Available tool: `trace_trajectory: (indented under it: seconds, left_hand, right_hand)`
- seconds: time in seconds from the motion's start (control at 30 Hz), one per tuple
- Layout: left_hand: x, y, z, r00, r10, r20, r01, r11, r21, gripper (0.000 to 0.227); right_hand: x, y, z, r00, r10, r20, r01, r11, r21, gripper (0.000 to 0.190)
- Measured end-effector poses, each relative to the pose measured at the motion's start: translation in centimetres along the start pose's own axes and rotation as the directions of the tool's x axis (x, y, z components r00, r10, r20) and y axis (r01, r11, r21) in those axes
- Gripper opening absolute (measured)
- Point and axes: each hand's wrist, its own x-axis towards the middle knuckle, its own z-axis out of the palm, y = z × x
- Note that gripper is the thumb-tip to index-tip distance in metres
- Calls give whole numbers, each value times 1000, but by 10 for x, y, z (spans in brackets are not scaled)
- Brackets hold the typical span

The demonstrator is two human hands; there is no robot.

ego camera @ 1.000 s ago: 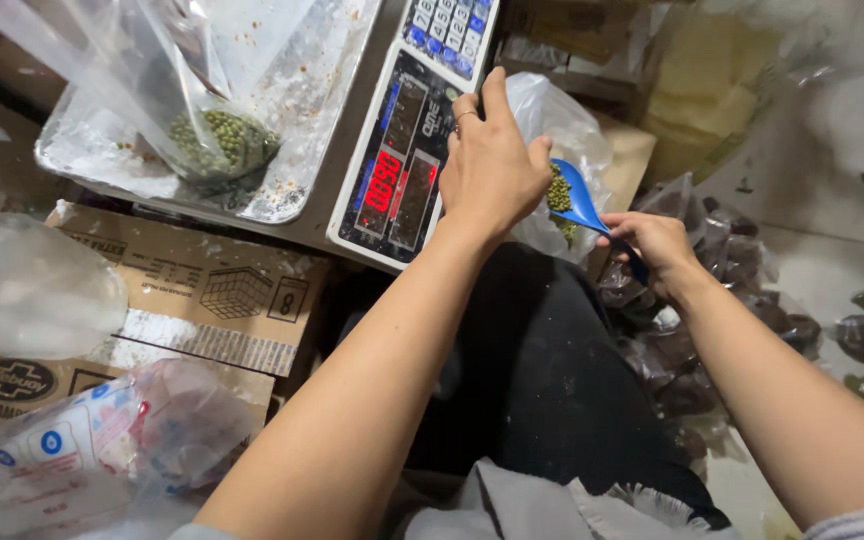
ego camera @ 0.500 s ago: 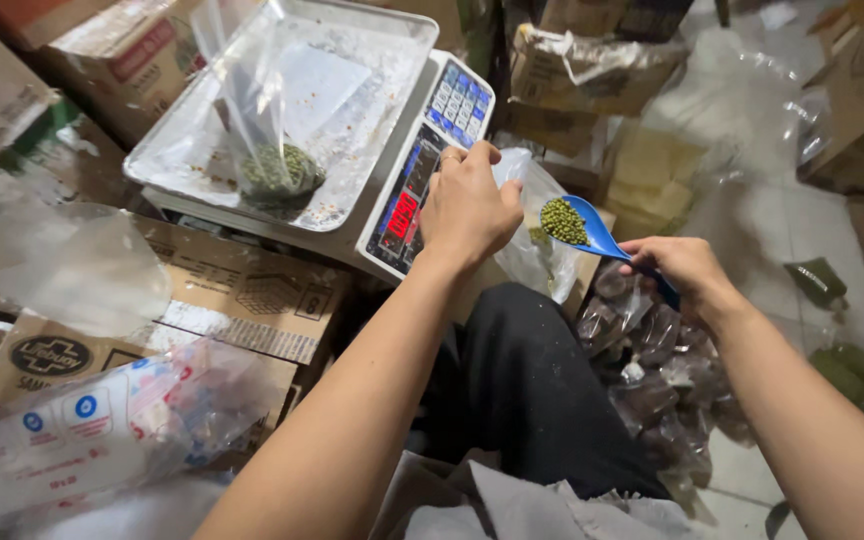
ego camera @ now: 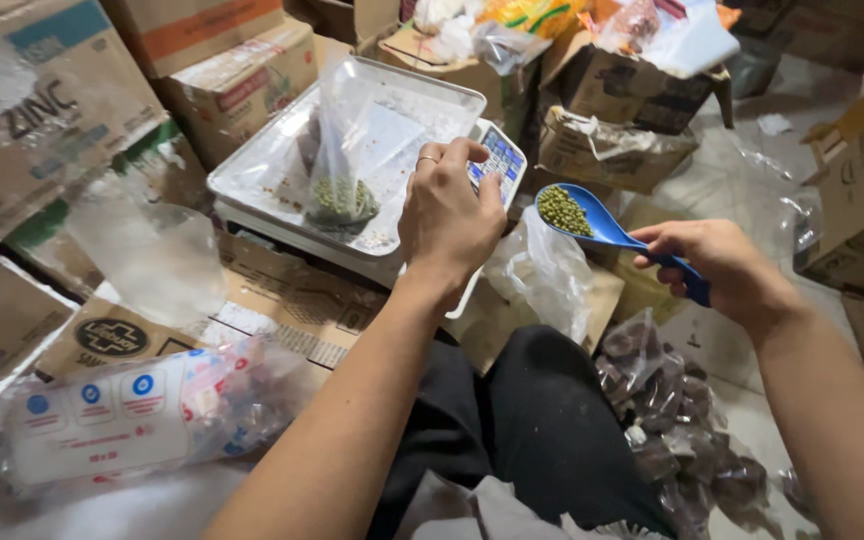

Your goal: The person scoops green mung beans from a large bag into small plastic bags using a blue scoop and a digital scale. They place each filled bag on the scale to measure the weight, then tie the bag closed and set it aside.

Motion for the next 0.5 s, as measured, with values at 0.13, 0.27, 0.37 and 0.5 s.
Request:
trace_trajectory:
  seconds: [0.13,0.27,0.37,0.5]
  left_hand:
    - [4,5,-27,994,24,-110,-29,999,-42,22]
    - [15,1,-45,934,112,-341,-122,993,-7,17]
    - [34,-15,-62,835,175,-521,-161,984,73,22]
    - [74,-34,-88,843,28,-538,34,994,104,33]
  right_hand:
    - [-2,-49,24,984,-119,135,116,993,27,35]
    - [-3,-106,52,972,-154,179,160,987,-21,36]
    - [-8,-147,74,946,-238,220,263,961,-89,34]
    - [-17,-187,104,918,-315,239,348,931,-108,30]
